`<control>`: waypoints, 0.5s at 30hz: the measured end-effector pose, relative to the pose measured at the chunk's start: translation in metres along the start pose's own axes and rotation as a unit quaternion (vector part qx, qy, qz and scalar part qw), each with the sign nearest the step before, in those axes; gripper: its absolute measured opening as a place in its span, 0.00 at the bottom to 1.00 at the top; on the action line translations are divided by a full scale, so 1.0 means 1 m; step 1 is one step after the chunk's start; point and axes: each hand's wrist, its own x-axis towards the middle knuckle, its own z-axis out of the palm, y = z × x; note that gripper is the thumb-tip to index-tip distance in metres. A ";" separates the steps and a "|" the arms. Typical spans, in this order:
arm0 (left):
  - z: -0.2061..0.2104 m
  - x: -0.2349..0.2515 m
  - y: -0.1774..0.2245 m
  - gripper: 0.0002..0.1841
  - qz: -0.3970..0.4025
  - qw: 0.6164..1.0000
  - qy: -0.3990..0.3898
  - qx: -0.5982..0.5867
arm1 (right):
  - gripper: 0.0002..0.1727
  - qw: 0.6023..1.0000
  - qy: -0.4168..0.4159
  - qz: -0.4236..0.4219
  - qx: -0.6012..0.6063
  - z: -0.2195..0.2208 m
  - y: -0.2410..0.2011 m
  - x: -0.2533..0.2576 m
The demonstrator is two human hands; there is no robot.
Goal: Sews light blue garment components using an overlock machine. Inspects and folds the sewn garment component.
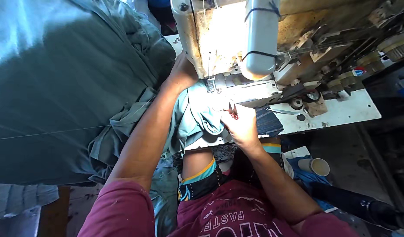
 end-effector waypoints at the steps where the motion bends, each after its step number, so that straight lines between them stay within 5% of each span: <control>1: -0.001 0.000 0.003 0.25 -0.009 1.000 -0.004 0.015 | 0.04 1.000 0.001 -0.002 0.001 0.001 0.000 0.001; 15: -0.006 -0.001 0.011 0.25 -0.049 0.999 0.000 -0.006 | 0.01 0.998 -0.027 0.037 0.042 -0.002 0.006 0.003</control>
